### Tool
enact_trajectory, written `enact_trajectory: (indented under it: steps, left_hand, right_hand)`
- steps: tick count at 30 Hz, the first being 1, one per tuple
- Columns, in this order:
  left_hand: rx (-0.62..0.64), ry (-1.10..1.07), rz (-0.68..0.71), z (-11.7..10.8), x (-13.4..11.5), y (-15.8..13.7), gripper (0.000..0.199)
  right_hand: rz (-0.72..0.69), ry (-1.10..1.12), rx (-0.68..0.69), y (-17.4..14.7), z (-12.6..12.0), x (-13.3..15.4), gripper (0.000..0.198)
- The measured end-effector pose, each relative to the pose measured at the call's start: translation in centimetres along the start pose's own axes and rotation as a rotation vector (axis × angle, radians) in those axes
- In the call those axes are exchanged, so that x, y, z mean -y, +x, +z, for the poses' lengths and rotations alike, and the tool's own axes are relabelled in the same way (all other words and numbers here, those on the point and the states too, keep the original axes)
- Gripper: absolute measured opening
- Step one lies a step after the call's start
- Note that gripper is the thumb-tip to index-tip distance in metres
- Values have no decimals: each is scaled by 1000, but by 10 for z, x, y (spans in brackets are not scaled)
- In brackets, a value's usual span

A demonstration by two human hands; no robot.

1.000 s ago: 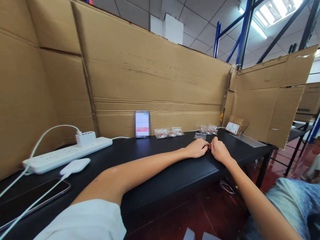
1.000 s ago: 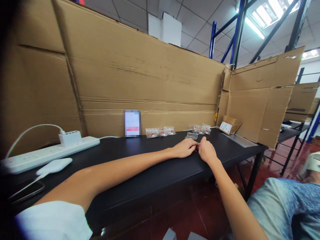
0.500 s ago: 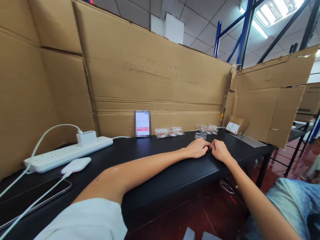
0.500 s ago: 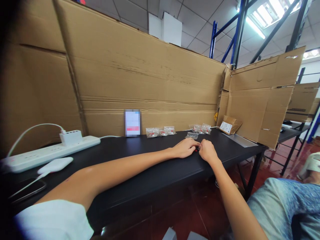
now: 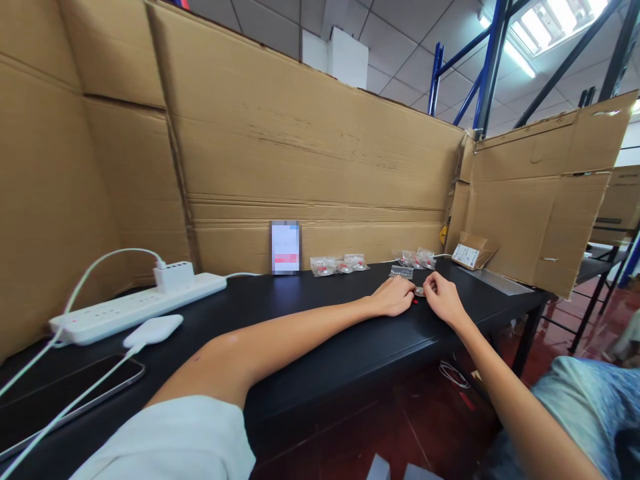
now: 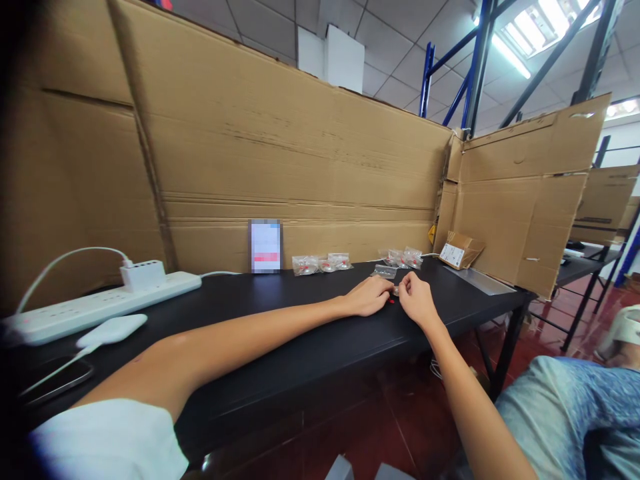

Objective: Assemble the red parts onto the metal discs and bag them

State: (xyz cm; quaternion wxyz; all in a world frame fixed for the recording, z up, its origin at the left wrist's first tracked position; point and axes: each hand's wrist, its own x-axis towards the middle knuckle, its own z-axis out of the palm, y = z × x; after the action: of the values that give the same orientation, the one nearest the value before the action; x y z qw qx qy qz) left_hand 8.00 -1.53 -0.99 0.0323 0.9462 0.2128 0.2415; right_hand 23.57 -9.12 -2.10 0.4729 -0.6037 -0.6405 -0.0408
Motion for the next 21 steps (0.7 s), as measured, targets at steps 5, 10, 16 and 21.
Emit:
enact_trajectory:
  steps: [5,10,16,21]
  left_hand:
    - [-103,137,-105,1,6,2,34]
    - [-111,221,-299,1,7,1,29]
    - [-48,205,-351,0,6,1,25]
    - [-65,71,-383,-1,12,4,19]
  right_hand:
    - [-19,-67,113,-1,1,2,16]
    - [-55,-151,157,0,3,-2,24]
    - [-49,-191,125,1,3,-5,21]
    - [-55,-139,224,0,3,-4,11]
